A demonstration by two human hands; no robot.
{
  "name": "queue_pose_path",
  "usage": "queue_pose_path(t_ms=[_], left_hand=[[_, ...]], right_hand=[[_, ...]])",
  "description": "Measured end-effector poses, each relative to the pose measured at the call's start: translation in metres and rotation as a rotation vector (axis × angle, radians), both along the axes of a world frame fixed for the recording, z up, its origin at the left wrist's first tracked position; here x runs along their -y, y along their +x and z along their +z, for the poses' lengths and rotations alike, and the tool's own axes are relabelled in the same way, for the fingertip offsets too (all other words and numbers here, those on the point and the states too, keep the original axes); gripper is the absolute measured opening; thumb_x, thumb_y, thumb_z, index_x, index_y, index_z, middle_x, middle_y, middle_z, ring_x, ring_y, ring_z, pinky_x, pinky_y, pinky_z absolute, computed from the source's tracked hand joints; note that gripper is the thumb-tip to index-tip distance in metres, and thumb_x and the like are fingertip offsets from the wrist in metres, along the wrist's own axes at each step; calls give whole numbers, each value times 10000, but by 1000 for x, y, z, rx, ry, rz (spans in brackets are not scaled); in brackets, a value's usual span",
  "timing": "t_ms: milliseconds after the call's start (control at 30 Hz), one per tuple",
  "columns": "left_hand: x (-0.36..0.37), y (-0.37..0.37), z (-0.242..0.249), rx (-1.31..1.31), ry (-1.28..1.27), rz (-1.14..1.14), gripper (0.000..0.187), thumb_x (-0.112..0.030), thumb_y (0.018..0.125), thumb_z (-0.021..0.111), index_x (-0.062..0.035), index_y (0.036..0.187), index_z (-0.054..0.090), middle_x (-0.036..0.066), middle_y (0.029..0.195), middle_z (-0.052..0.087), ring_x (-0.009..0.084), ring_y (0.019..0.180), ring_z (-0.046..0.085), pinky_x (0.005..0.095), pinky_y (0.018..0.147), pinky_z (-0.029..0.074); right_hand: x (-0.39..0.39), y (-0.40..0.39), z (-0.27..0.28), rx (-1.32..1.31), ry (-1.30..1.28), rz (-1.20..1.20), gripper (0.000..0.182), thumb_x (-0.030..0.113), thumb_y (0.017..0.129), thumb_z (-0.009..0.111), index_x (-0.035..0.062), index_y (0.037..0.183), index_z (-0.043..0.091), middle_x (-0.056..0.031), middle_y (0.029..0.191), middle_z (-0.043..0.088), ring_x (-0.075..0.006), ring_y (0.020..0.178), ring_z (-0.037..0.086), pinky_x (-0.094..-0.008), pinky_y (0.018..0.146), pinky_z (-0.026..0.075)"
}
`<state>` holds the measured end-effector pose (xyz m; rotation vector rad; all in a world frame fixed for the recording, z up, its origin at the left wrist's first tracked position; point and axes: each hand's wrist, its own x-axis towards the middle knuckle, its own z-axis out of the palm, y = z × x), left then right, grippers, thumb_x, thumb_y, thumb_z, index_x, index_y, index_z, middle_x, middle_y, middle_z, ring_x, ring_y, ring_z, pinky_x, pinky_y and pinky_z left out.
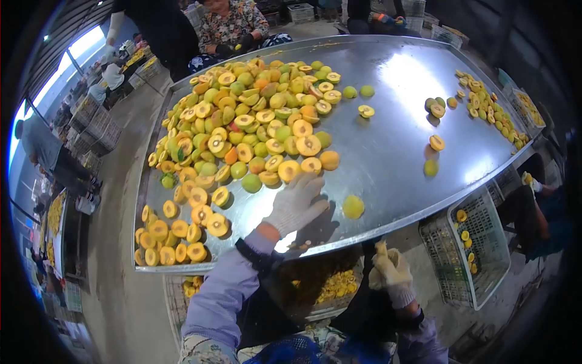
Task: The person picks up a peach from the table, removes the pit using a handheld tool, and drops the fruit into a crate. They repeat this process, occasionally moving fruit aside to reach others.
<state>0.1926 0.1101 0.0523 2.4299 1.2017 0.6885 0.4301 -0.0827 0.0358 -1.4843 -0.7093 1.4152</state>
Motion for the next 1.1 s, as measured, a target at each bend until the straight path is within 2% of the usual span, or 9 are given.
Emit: queue_pose_path(t_ms=[100, 200, 233, 367, 500, 800, 867, 1000, 1100], left_hand=[[-61, 37, -13, -183, 85, -44, 525, -426, 790, 647, -106, 1201, 581, 149, 1375, 474, 341, 1336, 380, 455, 1006, 418], [-110, 71, -23, -334, 116, -24, 592, -456, 777, 646, -105, 1248, 568, 166, 1386, 464, 355, 1347, 363, 473, 1047, 373], [-125, 83, -23, -415, 58, 24, 649, -516, 764, 626, -128, 1280, 561, 174, 1404, 450, 345, 1380, 320, 499, 1092, 290], [-160, 88, -22, -616, -100, 178, 546, -574, 766, 570, -250, 1202, 625, 159, 1339, 479, 319, 1305, 384, 476, 1106, 224], [-155, 67, -32, -529, -141, 79, 494, -547, 776, 572, -244, 1160, 639, 136, 1267, 489, 319, 1220, 450, 464, 1047, 303], [-28, -33, -13, -513, -161, -27, 471, -554, 778, 635, -243, 1131, 656, 107, 1324, 468, 332, 1195, 496, 438, 1025, 385], [-33, -47, -3, -529, -423, -76, 405, -524, 812, 612, -247, 1101, 680, 109, 1301, 509, 321, 1171, 524, 423, 1001, 409], [-65, -17, 24, -419, -242, -148, 391, -466, 855, 582, -165, 1084, 676, 84, 1205, 593, 287, 1132, 551, 383, 926, 457], [-115, 14, -4, -304, 50, -6, 444, -419, 829, 620, -126, 1161, 612, 100, 1259, 557, 305, 1169, 516, 402, 943, 444]], right_hand=[[-7, -4, 8, 1, -83, -46, 190, 219, 936, 585, 36, 944, 534, -83, 608, 576, -151, 468, 554, -264, 417, 433], [-4, 5, 1, -53, -56, 19, 217, 232, 933, 607, 31, 983, 539, -81, 646, 588, -164, 516, 592, -263, 443, 450], [-3, 5, -2, -58, -49, 10, 219, 223, 927, 621, 31, 993, 540, -79, 673, 595, -161, 536, 594, -261, 462, 457], [-9, 5, 7, -104, -132, -21, 217, 175, 911, 649, 17, 1010, 538, -89, 760, 597, -150, 587, 583, -265, 530, 473], [-10, 3, 8, -88, -88, -25, 238, 158, 909, 644, -4, 1027, 516, -102, 790, 585, -150, 601, 577, -268, 541, 466], [0, 5, -5, -137, 15, 54, 223, 177, 901, 647, -3, 957, 527, -61, 697, 622, -87, 600, 584, -231, 548, 484], [-1, 4, 0, -123, 1, 78, 217, 177, 902, 643, 2, 951, 524, -61, 683, 622, -88, 593, 586, -227, 545, 485], [0, 3, -3, -70, -6, 102, 224, 191, 939, 591, 1, 994, 486, -115, 659, 605, -151, 533, 569, -271, 491, 455], [-1, 3, 1, -155, 83, 35, 223, 171, 920, 597, -12, 997, 496, -96, 651, 589, -150, 539, 579, -270, 496, 465]])
